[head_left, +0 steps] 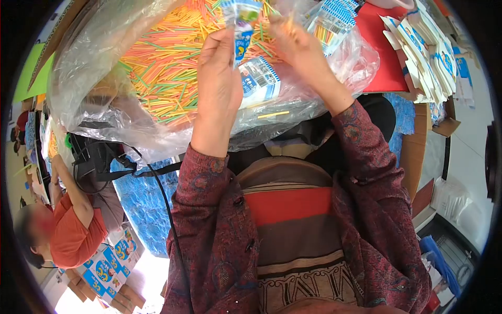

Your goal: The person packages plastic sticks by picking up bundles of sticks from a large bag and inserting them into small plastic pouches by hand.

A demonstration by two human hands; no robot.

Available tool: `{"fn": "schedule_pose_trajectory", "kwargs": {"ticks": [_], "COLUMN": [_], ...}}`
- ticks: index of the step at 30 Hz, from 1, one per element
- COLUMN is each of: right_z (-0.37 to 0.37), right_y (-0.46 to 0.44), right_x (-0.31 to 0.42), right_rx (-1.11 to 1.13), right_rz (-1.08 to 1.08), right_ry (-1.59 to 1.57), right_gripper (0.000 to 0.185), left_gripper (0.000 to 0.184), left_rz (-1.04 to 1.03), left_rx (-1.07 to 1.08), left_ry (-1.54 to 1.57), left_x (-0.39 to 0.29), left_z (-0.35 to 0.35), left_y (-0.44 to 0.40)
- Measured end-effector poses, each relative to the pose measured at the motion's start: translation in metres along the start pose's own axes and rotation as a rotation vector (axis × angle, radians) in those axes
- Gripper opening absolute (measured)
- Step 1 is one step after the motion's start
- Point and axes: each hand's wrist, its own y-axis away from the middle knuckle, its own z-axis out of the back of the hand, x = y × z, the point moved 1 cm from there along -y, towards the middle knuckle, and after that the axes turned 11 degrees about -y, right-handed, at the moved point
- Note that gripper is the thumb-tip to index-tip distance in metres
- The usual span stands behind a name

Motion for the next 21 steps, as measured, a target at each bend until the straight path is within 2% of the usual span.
{"fn": "schedule_pose_trajectory", "kwargs": {"ticks": [1,6,9,10,12,14,18,21], "right_z": [0.003,0.012,0.019,0.02,0.019,0.015,0.001,-0.003], "right_y": [0.004,0.016,0.008,0.007,0.004,0.007,0.011,0.01], "right_x": [-0.003,-0.005,0.047,0.059,0.079,0.093,0.108,0.109], "right_rx": [0.028,0.025,-0.208,-0.21,-0.31,-0.363,-0.269,-0.297], "right_rz": [-0.01,0.003,0.075,0.072,0.064,0.06,0.054,0.015], "right_ry": [0.304,0.174,0.109,0.109,-0.389,-0.639,-0.878,-0.886], "right_gripper": [0.024,0.023,0.025,0.025,0.024,0.024,0.024,0.024], "left_gripper": [0.009,0.011,0.01,0.01,0.01,0.011,0.012,0.013], "left_rz": [-0.044,-0.084,-0.065,-0.055,-0.057,-0.061,-0.015,-0.001], "left_rx": [-0.002,0.059,0.034,0.021,0.028,0.04,0.034,0.039], "left_ry": [-0.078,-0.207,-0.259,-0.284,-0.269,-0.239,-0.205,-0.184], "left_x": [0.0,0.003,0.003,0.004,0.008,0.013,0.019,0.021], "left_z": [0.002,0.012,0.012,0.012,0.009,0.006,0.002,0.005], "left_y": [0.001,0.012,0.022,0.023,0.024,0.026,0.029,0.029]}}
